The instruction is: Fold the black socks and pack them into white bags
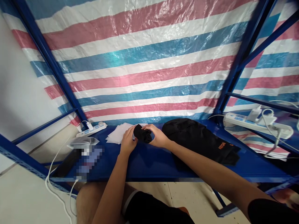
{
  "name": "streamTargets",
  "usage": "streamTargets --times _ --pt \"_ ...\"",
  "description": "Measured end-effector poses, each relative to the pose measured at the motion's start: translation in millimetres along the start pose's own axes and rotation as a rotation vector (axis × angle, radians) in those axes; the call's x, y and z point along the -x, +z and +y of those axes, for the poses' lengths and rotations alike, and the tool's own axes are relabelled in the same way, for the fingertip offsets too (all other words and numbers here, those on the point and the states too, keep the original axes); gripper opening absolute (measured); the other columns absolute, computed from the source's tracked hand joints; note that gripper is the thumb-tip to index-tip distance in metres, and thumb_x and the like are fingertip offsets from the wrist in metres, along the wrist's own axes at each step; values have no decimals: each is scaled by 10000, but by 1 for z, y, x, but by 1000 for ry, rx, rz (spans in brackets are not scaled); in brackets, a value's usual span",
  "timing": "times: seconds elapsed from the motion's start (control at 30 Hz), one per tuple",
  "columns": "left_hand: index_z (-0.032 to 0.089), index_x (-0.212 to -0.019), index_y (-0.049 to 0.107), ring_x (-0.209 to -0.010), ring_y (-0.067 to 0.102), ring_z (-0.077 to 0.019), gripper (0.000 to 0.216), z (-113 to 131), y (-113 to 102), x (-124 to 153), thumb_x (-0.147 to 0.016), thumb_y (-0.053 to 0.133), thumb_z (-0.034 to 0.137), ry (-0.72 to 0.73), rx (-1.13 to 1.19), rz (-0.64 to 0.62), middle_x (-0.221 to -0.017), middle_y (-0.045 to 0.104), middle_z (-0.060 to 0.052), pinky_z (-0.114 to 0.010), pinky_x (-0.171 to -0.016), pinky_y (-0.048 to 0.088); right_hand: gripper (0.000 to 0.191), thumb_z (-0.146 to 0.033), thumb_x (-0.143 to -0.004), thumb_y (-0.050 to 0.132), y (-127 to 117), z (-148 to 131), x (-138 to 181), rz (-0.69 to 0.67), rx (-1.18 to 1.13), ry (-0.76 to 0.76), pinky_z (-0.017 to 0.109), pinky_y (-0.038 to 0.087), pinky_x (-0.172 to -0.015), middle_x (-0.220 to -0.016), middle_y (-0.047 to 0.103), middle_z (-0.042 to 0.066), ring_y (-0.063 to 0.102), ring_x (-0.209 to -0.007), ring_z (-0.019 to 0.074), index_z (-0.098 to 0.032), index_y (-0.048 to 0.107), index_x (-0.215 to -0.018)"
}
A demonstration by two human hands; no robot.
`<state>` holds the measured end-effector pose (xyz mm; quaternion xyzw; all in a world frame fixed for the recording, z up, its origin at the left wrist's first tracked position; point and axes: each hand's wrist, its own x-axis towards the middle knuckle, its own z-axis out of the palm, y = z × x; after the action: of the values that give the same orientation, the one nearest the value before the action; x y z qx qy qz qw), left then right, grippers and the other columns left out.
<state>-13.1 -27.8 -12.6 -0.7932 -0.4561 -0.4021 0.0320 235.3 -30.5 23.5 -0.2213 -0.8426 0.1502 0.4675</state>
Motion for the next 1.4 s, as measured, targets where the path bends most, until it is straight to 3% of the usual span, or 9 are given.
streamTargets --times 0.17,0.33,0.47,0.63,0.73,0.87,1.0,1.23,1.4 --pt "274 -1632 419 -1496 492 -327 725 8 1 0 -945 647 230 42 17 1 -1602 548 -111 -504 -1269 389 526 -306 -832 842 -3 9 1 1 170 19 628 407 -1210 -1388 680 139 430 -1506 406 -258 683 -1331" --pt "310 -1686 333 -1518 462 -359 888 16 -8 -1 -923 786 349 101 42 -113 -1650 502 -109 -540 -1259 402 525 -298 -814 858 -5 13 2 50 263 42 691 306 -1254 -1450 649 150 430 -1510 424 -267 711 -1317" --pt "324 -1735 184 -1530 462 -346 979 17 -15 -2 -956 773 400 116 50 -115 -1636 534 -107 -527 -1270 388 558 -275 -747 903 -3 19 4 91 108 146 609 427 -1199 -1533 587 166 487 -1487 403 -253 727 -1277" --pt "308 -1649 396 -1492 528 -337 846 21 -15 1 -915 799 425 11 130 -72 -1611 564 -92 -501 -1275 409 597 -427 -767 946 4 34 7 27 -164 209 534 501 -1153 -1526 598 164 488 -1507 391 -251 726 -1293" --pt "293 -1582 493 -1429 587 -316 720 19 -14 2 -907 745 285 10 153 -89 -1557 610 -87 -476 -1212 485 710 -428 -738 977 3 35 7 1 -4 159 628 406 -1231 -1414 660 142 422 -1533 411 -284 697 -1375" --pt "308 -1546 550 -1410 587 -335 721 14 -12 2 -862 757 212 29 7 -63 -1513 643 -78 -491 -1212 474 1012 -365 -800 933 -9 24 4 -15 222 19 661 419 -1218 -1560 512 158 469 -1469 408 -347 409 -1665" --pt "319 -1576 535 -1397 594 -352 705 14 -12 3 -909 756 257 74 -63 -80 -1513 649 -80 -525 -1223 447 544 -227 -973 705 -15 17 3 -161 215 -116 555 504 -1172 -1461 616 110 590 -1362 328 -360 623 -1494" --pt "321 -1525 611 -1404 617 -300 542 24 -11 3 -1019 685 498 178 99 -10 -1530 646 -74 -484 -1219 497 280 -269 -916 761 -2 30 7 -4 -32 55 446 613 -986 -1281 725 82 720 -1134 268 -279 716 -1191" --pt "335 -1325 762 -1364 652 -264 315 26 -8 2 -1092 568 422 186 133 18 -1455 709 -42 -498 -1185 537 140 -308 -948 788 0 32 3 -23 282 -63 605 498 -1141 -1359 689 118 572 -1338 356 -273 796 -1083"
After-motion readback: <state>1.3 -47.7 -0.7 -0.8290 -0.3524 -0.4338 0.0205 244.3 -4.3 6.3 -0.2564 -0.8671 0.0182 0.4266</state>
